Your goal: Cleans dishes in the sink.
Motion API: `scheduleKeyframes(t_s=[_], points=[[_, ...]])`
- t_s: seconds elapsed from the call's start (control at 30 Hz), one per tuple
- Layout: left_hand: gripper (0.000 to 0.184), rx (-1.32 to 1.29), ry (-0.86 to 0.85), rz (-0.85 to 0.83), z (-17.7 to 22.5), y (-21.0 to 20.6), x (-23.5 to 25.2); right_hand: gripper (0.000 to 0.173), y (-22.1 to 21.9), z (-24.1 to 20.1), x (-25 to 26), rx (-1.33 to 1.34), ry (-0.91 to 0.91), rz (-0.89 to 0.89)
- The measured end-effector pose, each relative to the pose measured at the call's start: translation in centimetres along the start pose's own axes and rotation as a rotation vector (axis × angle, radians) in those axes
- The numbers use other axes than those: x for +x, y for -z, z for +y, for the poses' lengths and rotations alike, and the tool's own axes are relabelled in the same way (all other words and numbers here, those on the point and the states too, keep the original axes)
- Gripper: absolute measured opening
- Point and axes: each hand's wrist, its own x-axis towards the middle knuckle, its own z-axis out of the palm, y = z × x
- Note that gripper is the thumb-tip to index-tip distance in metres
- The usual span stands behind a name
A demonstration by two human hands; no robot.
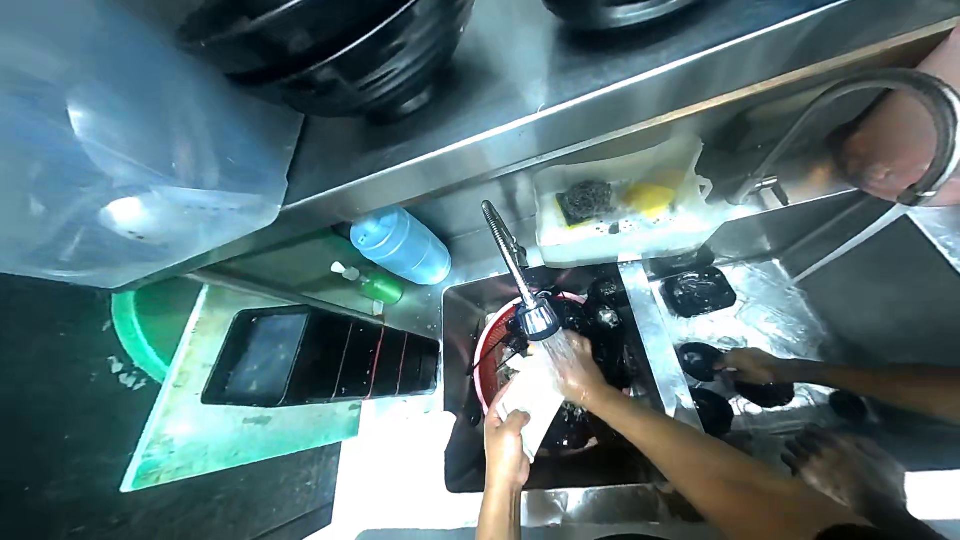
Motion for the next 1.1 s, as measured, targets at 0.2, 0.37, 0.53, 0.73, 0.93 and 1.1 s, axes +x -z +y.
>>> scheduleKeyframes(t_s=[0.2, 0.37, 0.53, 0.73, 0.93, 1.1], points=[[0.044, 0.123, -0.098, -0.04, 0.7, 0.0, 1.0, 0.035, -0.9, 3.7, 3.0, 0.455, -0.086, 0.204], [0.029, -0.029, -0.04, 0.151, -0.6, 1.5, 3.0, 0.04, 1.7, 6.0, 2.8, 1.068, -0.493, -0.046], [0.049, 0.299, 0.01, 0.448, -4.7, 2.9, 5.9, 0.035, 5.1, 2.0, 0.7, 1.443, -0.454, -0.259], [0.068, 0.224, 0.304, 0.319, -7.5, -2.0, 5.1, 0.034, 7.6, -4.9, 1.8, 1.079, -0.472, -0.105], [0.055, 0.094, 0.313, 0.109, -7.4, -3.5, 4.2, 0.043, 3.5, -3.1, 2.1, 1.307, -0.64, -0.272], [0.057, -0.286, 0.423, 0.126, -5.6, -4.6, 4.2, 0.043, -3.0, -3.4, -0.1, 1.044, -0.665, -0.079]])
